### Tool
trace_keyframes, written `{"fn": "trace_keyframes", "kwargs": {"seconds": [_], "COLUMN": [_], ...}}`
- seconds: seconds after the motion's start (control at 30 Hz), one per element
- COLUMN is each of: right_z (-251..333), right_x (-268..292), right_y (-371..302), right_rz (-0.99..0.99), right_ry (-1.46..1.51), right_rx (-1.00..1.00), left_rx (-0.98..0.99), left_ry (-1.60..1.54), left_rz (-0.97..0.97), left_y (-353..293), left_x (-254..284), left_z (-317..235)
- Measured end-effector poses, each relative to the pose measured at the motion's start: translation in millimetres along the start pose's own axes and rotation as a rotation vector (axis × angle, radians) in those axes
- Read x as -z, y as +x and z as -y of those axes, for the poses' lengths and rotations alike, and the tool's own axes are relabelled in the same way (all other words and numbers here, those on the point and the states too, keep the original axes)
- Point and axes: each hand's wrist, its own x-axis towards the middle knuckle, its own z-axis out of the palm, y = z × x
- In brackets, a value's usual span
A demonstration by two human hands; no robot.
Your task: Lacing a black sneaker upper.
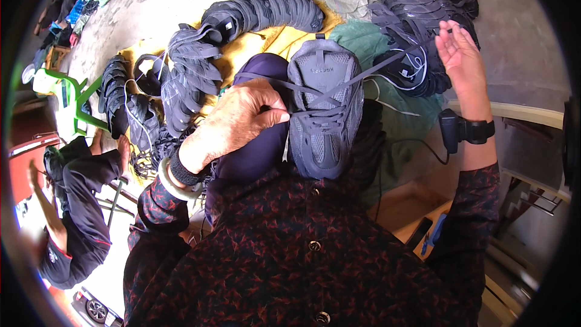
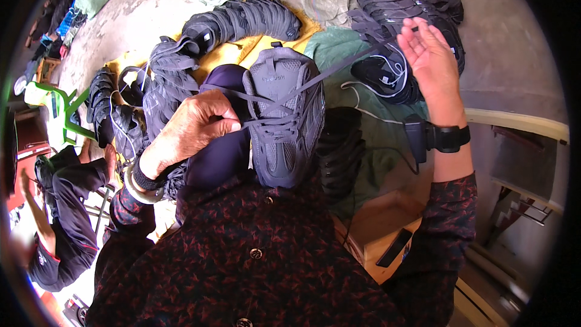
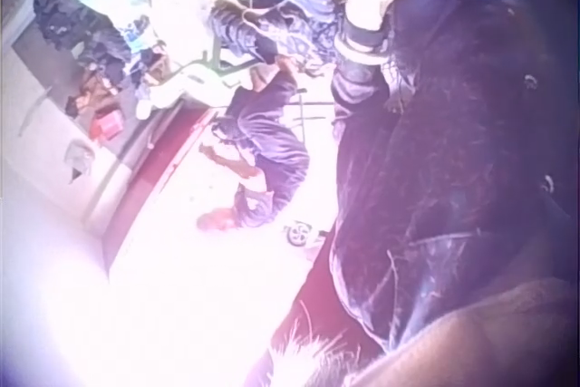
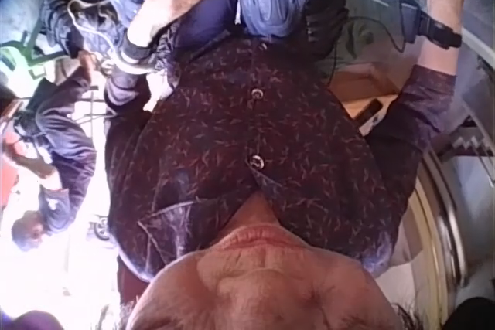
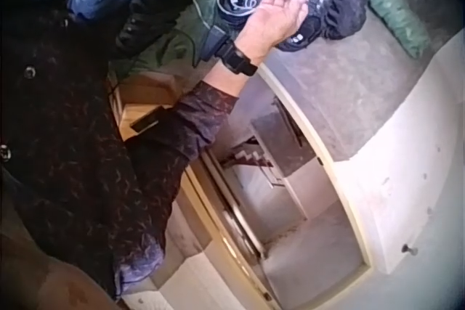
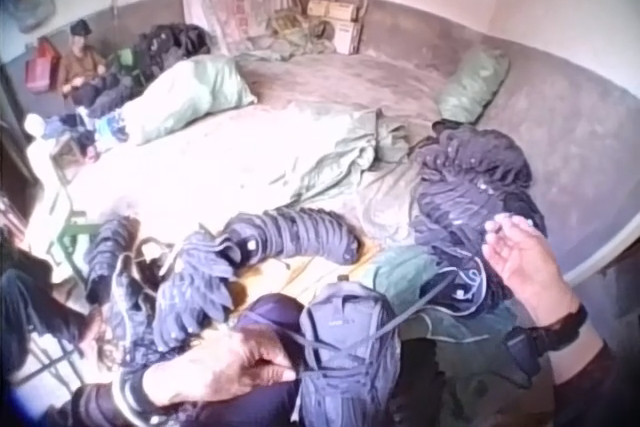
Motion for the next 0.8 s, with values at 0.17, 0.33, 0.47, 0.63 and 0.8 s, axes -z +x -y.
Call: {"fn": "trace_keyframes", "kwargs": {"seconds": [0.17,0.33,0.47,0.63,0.8], "right_z": [43,103,153,211,283], "right_x": [73,159,243,316,380], "right_y": [35,45,37,57,65], "right_rz": [-0.188,-0.392,-0.271,-0.461,-0.373], "right_ry": [0.081,0.111,-0.020,-0.103,-0.340], "right_rx": [0.091,0.217,0.371,0.414,0.524], "left_rx": [-0.011,-0.081,-0.144,-0.223,-0.032], "left_ry": [0.093,0.083,-0.016,-0.093,-0.127], "left_rz": [0.112,0.170,0.302,0.250,0.036], "left_y": [4,6,16,28,20], "left_x": [12,16,14,0,-12], "left_z": [-7,1,9,-1,-9]}}
